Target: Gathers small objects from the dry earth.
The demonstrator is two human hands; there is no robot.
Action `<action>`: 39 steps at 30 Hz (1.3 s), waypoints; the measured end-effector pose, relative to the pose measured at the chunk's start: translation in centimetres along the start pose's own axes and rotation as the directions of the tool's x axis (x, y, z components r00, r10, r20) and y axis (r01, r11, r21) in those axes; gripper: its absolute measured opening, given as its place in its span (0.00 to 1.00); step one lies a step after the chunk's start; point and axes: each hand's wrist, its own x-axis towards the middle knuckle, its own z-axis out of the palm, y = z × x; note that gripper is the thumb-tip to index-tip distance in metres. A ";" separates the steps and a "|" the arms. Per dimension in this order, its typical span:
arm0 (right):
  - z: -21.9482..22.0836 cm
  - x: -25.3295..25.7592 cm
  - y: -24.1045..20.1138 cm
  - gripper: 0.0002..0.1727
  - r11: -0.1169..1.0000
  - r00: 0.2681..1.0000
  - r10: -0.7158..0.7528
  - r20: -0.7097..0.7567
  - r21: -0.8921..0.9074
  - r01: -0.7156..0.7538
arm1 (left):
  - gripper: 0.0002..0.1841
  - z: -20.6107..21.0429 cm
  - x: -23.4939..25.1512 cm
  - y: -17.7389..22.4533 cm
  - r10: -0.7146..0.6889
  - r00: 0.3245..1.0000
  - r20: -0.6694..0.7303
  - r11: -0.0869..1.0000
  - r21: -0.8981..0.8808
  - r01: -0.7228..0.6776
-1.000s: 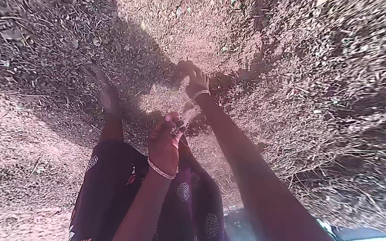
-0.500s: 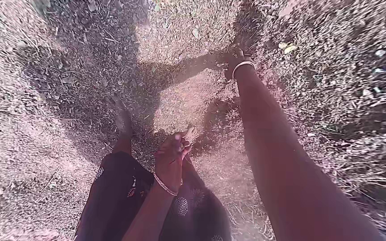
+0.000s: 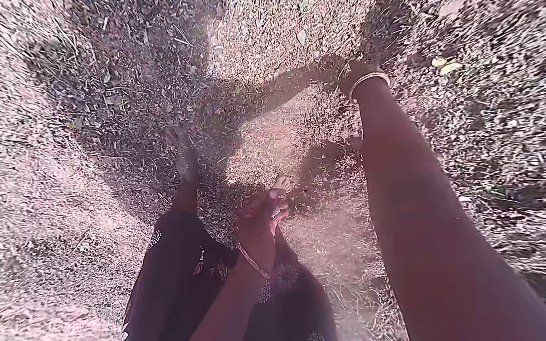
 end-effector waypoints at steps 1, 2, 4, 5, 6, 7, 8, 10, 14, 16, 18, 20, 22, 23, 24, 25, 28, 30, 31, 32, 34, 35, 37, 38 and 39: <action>-0.3 0.8 0.0 0.46 0.999 0.999 0.041 -0.001 0.029 -0.041 | 0.14 0.0 0.0 -0.3 -0.017 1.000 0.000 1.000 0.017 0.017; 0.1 1.4 0.1 0.50 0.997 0.998 0.061 0.004 0.055 -0.061 | 0.14 0.0 0.0 -0.4 -0.032 0.999 0.006 0.999 0.029 0.031; 3.0 2.1 0.4 0.55 0.994 0.997 0.076 0.002 0.080 -0.076 | 0.14 0.2 0.0 -0.4 -0.055 0.998 0.028 0.998 0.036 0.054; 4.6 1.3 0.6 0.54 0.991 0.997 0.081 0.005 0.104 -0.081 | 0.13 0.4 0.0 -0.2 -0.060 0.998 0.028 0.998 0.039 0.059; 6.3 0.1 0.8 0.51 0.990 0.996 0.084 0.018 0.115 -0.085 | 0.13 0.6 0.0 0.0 -0.063 0.998 0.019 0.997 0.040 0.062; 8.1 -1.2 1.1 0.50 0.991 0.996 0.074 0.044 0.107 -0.079 | 0.12 0.9 0.1 0.2 -0.062 0.998 0.010 0.997 0.037 0.062; 9.7 -2.8 1.5 0.49 0.993 0.994 0.064 0.086 0.098 -0.073 | 0.12 1.2 0.1 0.4 -0.059 0.998 0.006 0.998 0.034 0.059; 11.9 -5.5 1.9 0.49 0.998 0.985 0.045 0.165 0.041 -0.052 | 0.12 1.6 0.2 0.7 -0.039 0.999 0.019 0.999 0.025 0.039; 9.8 -7.5 -0.4 0.25 0.999 0.957 0.009 0.291 -0.038 0.002 | 0.12 1.9 0.5 0.9 -0.011 0.999 0.047 0.999 0.040 0.009; 7.1 -5.2 -0.8 0.28 0.999 0.991 0.027 0.131 0.025 -0.031 | 0.11 1.9 0.6 0.7 -0.020 0.999 0.041 0.998 0.062 0.017; 3.3 -1.7 -1.0 0.45 0.994 0.996 0.085 -0.013 0.068 -0.084 | 0.11 1.9 0.7 0.5 -0.032 0.999 0.027 0.996 0.083 0.030; 0.8 1.3 -0.7 0.50 0.985 0.986 0.148 -0.078 0.102 -0.140 | 0.11 2.0 0.7 0.3 -0.035 0.999 0.026 0.993 0.114 0.032; 0.9 2.0 0.0 0.51 0.984 0.987 0.156 -0.047 0.098 -0.151 | 0.12 2.2 0.6 0.1 -0.046 0.998 0.032 0.989 0.139 0.041; 1.7 1.8 0.4 0.50 0.987 0.989 0.144 -0.028 0.083 -0.141 | 0.12 2.3 0.6 0.2 -0.051 0.998 0.029 0.988 0.144 0.046; 2.8 1.1 0.8 0.49 0.989 0.991 0.133 -0.004 0.066 -0.132 | 0.12 2.5 0.6 0.2 -0.055 0.998 0.020 0.988 0.143 0.052; 4.1 0.3 1.2 0.49 0.991 0.992 0.125 0.027 0.053 -0.126 | 0.13 2.8 0.6 0.3 -0.054 0.998 0.009 0.989 0.137 0.053; 7.7 -2.7 1.6 0.47 0.996 0.989 0.074 0.126 0.049 -0.081 | 0.13 3.2 0.6 0.6 -0.043 0.999 -0.001 0.993 0.112 0.043; 10.2 -4.1 1.7 0.44 0.997 0.967 0.001 0.254 0.070 -0.020 | 0.13 3.4 0.6 0.6 -0.045 0.999 0.002 0.994 0.100 0.045; 11.3 -4.3 1.7 0.37 0.998 0.951 -0.030 0.308 0.054 0.014 | 0.12 3.5 0.5 0.6 -0.045 0.999 0.004 0.994 0.096 0.044; 11.4 -4.6 1.3 0.29 0.999 0.937 -0.035 0.348 0.045 0.021 | 0.12 3.5 0.5 0.5 -0.042 0.999 0.005 0.995 0.091 0.041; 10.1 -5.2 0.1 0.25 0.997 0.952 -0.005 0.305 0.074 -0.018 | 0.12 3.2 0.6 0.4 -0.038 0.999 -0.001 0.996 0.083 0.038; 8.9 -5.3 -0.5 0.22 0.993 0.982 -0.001 0.191 0.119 -0.022 | 0.12 3.0 0.6 0.2 -0.036 0.999 -0.013 0.996 0.077 0.037; 6.7 -3.8 -1.4 0.26 0.977 0.994 -0.028 -0.110 0.208 0.051 | 0.13 2.5 0.8 -0.4 -0.038 0.998 -0.042 0.997 0.066 0.041; 5.8 -2.1 -1.8 0.32 0.968 0.972 -0.064 -0.224 0.223 0.115 | 0.15 2.3 0.8 -0.7 -0.044 0.997 -0.060 0.996 0.069 0.048; 5.0 -0.3 -2.0 0.36 0.957 0.951 -0.104 -0.290 0.232 0.176 | 0.16 2.1 0.9 -0.9 -0.050 0.996 -0.073 0.995 0.083 0.056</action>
